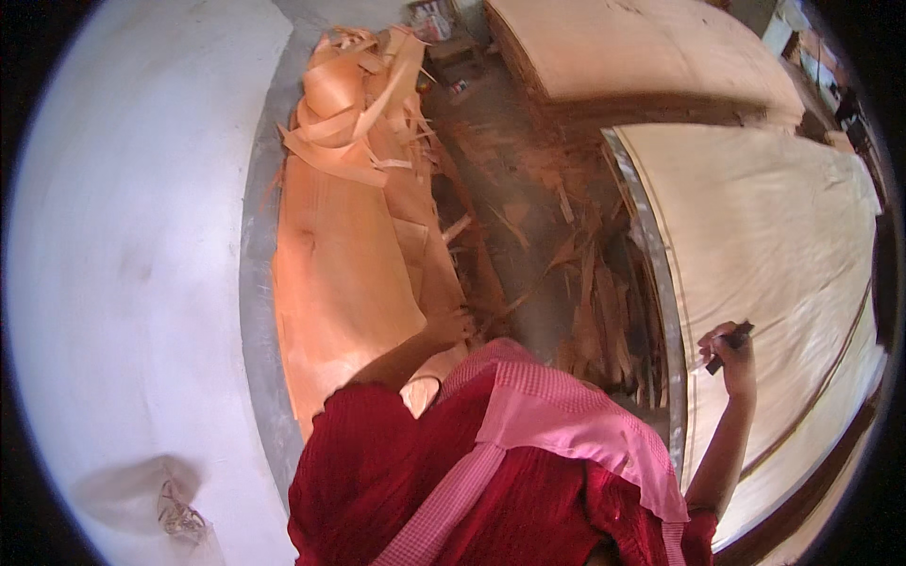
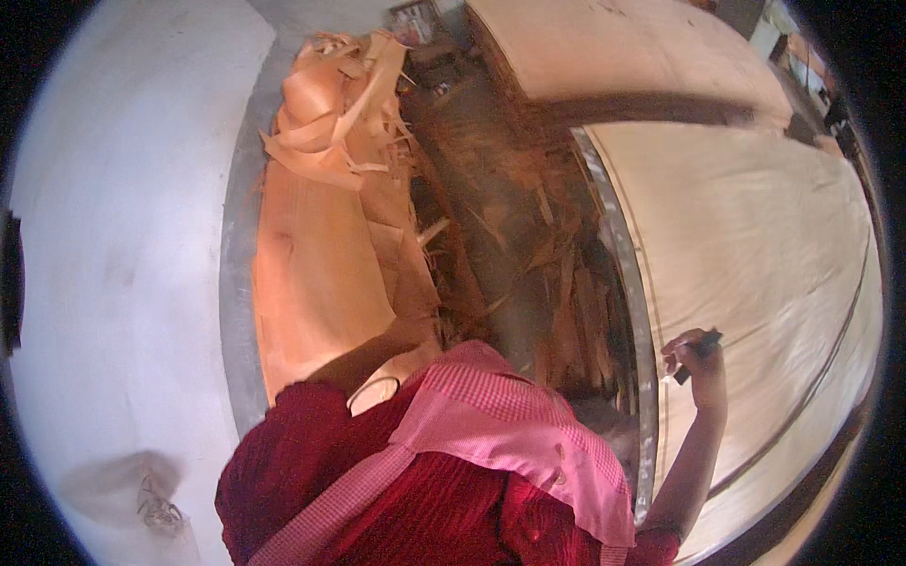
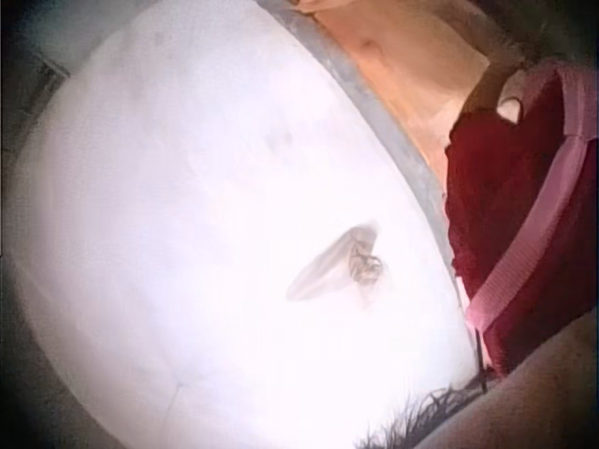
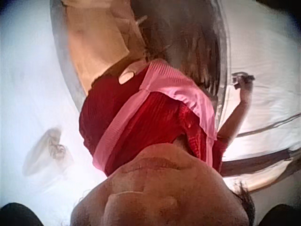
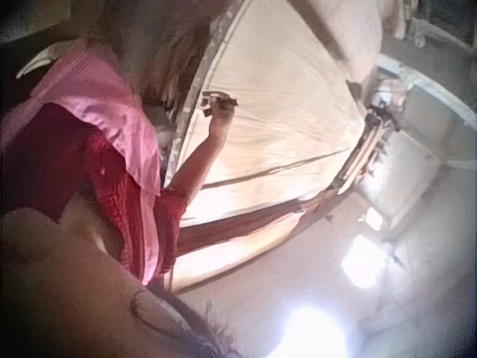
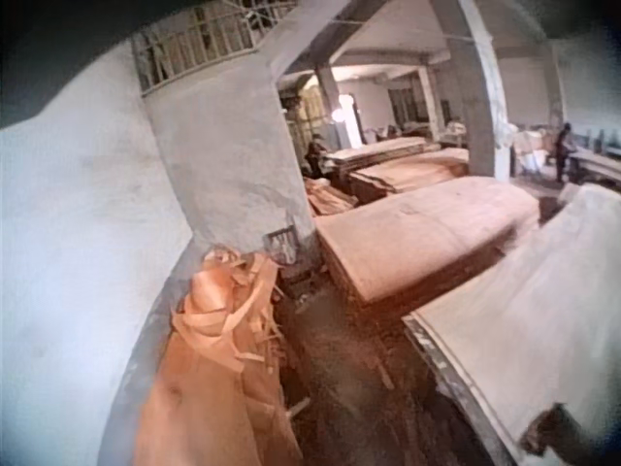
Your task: The person prepares wood veneer by taping seams between large sheets, trimming excess strips with a handheld blade, and stacking the completed sheets onto a pile.
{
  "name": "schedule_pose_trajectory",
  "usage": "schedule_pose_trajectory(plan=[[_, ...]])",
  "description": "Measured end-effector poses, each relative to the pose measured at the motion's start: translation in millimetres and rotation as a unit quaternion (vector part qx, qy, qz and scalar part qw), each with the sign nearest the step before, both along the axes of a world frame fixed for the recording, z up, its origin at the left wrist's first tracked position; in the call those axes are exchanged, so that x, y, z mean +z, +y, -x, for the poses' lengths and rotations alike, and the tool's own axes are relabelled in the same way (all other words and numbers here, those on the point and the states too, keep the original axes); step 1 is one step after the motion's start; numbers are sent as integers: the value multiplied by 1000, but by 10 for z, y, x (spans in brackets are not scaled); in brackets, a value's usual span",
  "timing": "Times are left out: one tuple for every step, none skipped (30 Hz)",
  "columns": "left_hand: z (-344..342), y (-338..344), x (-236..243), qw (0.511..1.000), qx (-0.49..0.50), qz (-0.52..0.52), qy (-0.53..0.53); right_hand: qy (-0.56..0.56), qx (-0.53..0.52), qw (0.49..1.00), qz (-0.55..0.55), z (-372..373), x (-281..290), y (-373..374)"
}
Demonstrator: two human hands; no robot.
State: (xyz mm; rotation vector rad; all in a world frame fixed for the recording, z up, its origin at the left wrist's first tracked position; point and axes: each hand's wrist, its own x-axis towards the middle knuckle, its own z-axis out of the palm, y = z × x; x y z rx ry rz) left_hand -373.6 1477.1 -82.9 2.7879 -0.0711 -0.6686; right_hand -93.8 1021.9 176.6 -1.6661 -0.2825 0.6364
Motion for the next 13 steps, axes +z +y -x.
schedule_pose_trajectory(plan=[[395, 340, -143, 983, 158, -36, 87, 2, 31, 999, -27, -63, -18, 231], [1269, 777, -543, 948, 307, -76, -44, 22, 69, 997, -5, -168, -24, 457], [1211, 804, -359, 909, 399, -83, 93, 9, 81, 997, 13, -195, -66, 602], [1120, 794, 145, 885, 398, -126, 204, 5, 92, 995, 23, -228, -103, 744], [1536, 968, 87, 869, 407, -139, 244, 29, 104, 993, 36, -262, -82, 1004], [2421, 1193, -290, 851, 415, -150, 284, 64, 141, 987, 41, -344, -114, 1375], [2397, 1177, -362, 851, 427, -96, 291, 79, 149, 983, 72, -409, -167, 1549], [2392, 1167, -346, 846, 439, -44, 300, 64, 175, 978, 94, -477, -208, 1698], [2460, 1128, -407, 839, 468, -10, 278, 82, 190, 973, 103, -501, -268, 1862], [2471, 1119, -488, 833, 490, 24, 255, 98, 204, 967, 116, -562, -310, 2002], [2852, 1085, -837, 855, 457, 20, 246, 116, 246, 954, 129, -615, -357, 2245], [3102, 1118, -1164, 881, 411, 14, 235, 135, 281, 939, 145, -665, -419, 2401], [2998, 1090, -1490, 915, 352, 26, 193, 127, 294, 933, 162, -772, -399, 2569]])
